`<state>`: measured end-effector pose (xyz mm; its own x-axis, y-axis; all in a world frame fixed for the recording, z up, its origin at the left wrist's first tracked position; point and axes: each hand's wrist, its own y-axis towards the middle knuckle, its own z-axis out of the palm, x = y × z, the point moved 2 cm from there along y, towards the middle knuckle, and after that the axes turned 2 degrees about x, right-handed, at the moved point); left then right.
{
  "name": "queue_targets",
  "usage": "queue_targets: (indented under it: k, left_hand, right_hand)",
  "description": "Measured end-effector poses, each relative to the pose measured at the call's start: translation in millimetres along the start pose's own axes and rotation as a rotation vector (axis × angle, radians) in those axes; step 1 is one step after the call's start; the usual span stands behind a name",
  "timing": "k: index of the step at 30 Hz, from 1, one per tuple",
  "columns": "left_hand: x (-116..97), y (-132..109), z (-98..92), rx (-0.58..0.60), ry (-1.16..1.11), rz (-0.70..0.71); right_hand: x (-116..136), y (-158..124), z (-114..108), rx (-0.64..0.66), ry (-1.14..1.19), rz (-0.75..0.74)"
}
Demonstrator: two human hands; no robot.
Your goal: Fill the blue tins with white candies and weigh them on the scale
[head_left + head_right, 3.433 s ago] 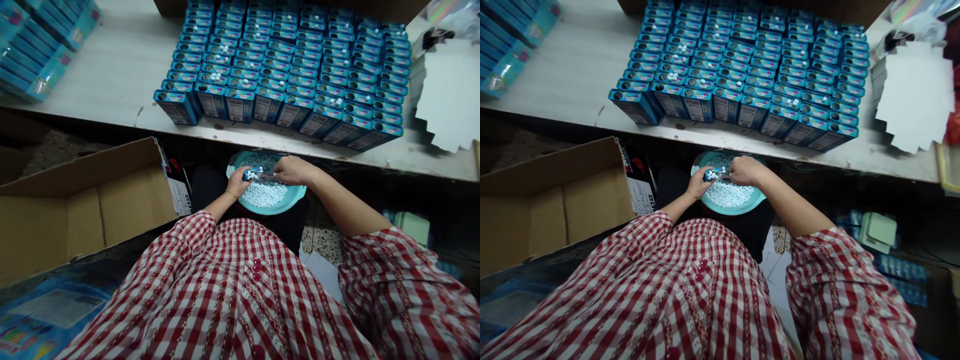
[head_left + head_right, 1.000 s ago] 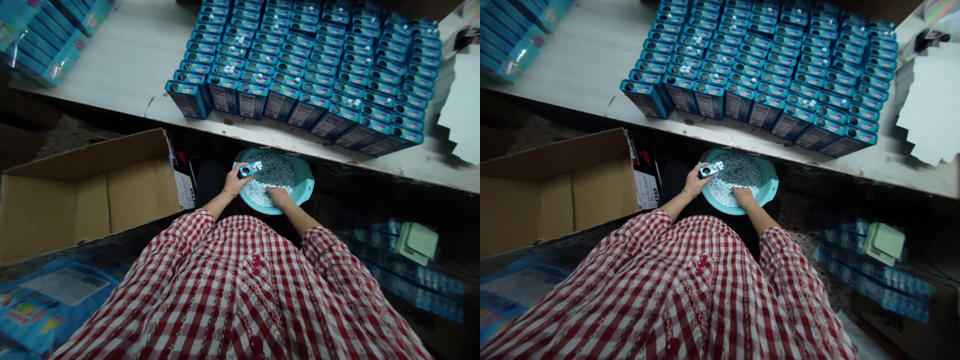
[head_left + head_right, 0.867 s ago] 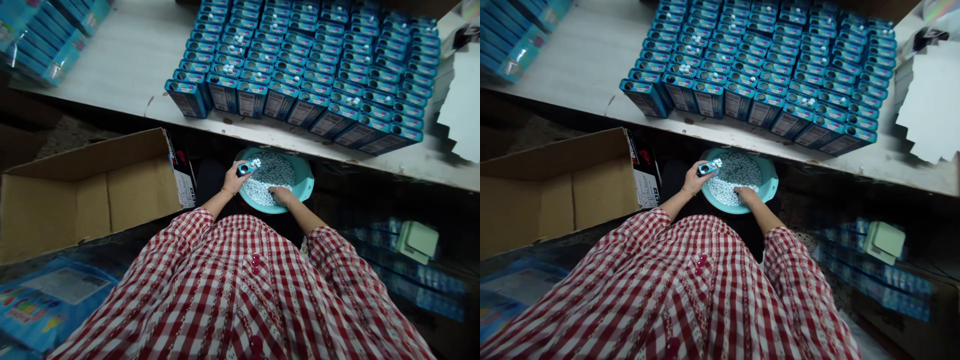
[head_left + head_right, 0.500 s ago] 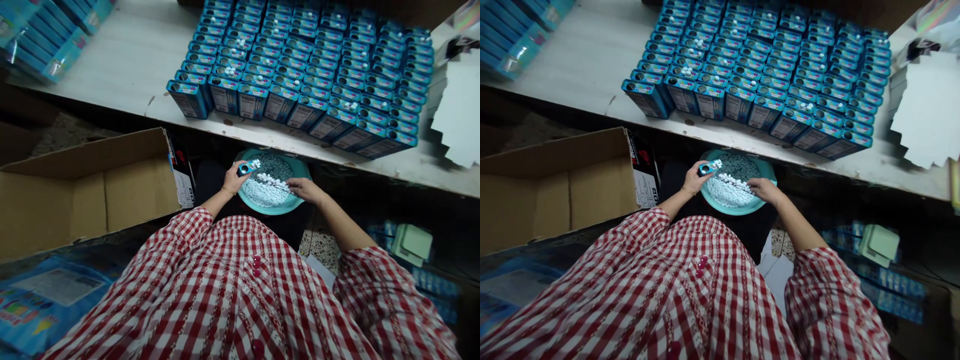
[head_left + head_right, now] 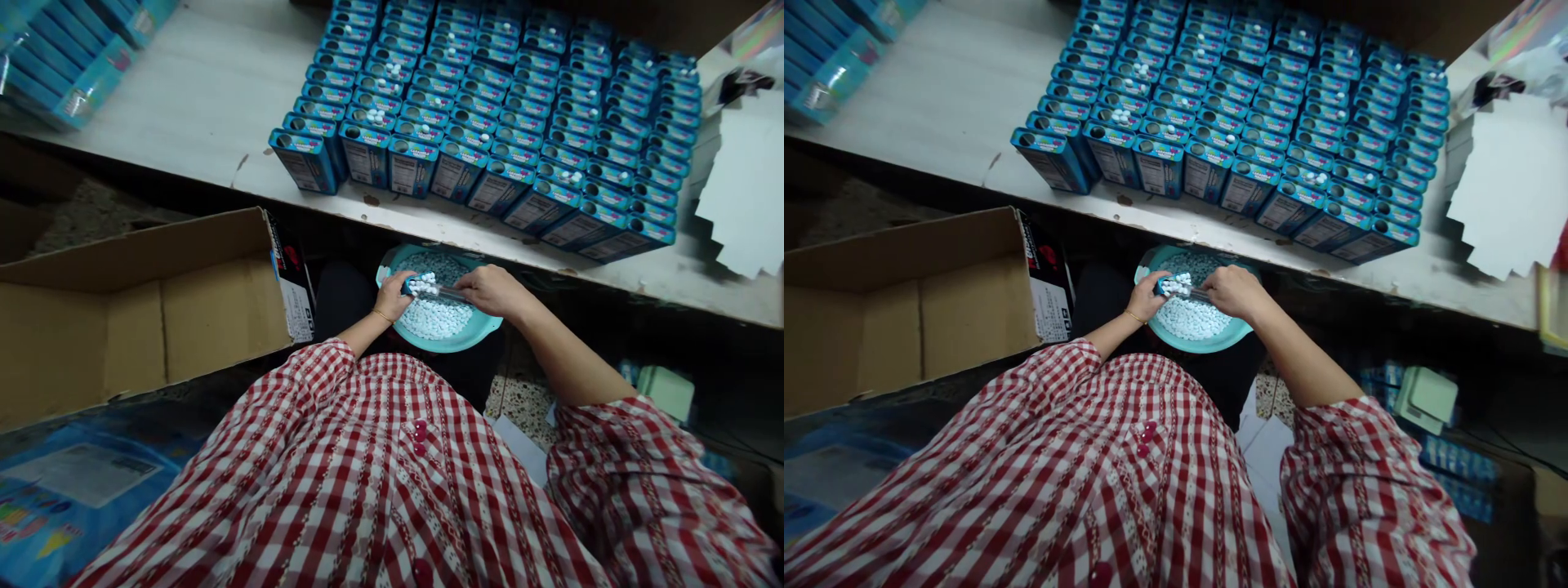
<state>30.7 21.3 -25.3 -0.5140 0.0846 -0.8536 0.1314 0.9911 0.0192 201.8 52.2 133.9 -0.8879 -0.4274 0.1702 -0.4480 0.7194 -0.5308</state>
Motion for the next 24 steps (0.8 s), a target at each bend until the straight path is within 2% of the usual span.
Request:
queue_targets:
  k: [4, 7, 10, 13, 18, 21, 24]
  left_hand:
    - [-2.4, -0.3, -1.8, -0.019, 0.011, 0.006]
    - [-9.3, -3.0, -5.5, -0.021, 0.047, 0.015]
    - [-18.7, -6.7, -12.5, 0.000, 0.132, 0.083]
    - [-22.4, -8.2, -22.7, 0.040, 0.178, 0.171]
    - [-18.4, -8.6, -44.4, -0.007, -0.045, 0.151]
    - [-23.1, -12.0, -55.3, -0.081, -0.147, 0.191]
    - [-28.8, -14.3, -63.4, -0.154, -0.141, 0.203]
  right_hand:
    - [0.5, -7.7, -2.4, -0.049, -0.050, 0.027]
    - [-13.3, -23.6, 2.5, -0.095, 0.021, 0.037]
    - [-37.1, -41.9, 16.8, -0.141, 0.169, 0.082]
    - [-60.5, -51.2, 40.1, -0.174, 0.288, 0.173]
    - [-75.1, -41.4, 77.7, -0.129, 0.275, 0.302]
    - [-74.0, -32.2, 89.9, -0.129, 0.290, 0.288]
    - [-73.6, -24.4, 99.6, -0.122, 0.319, 0.248]
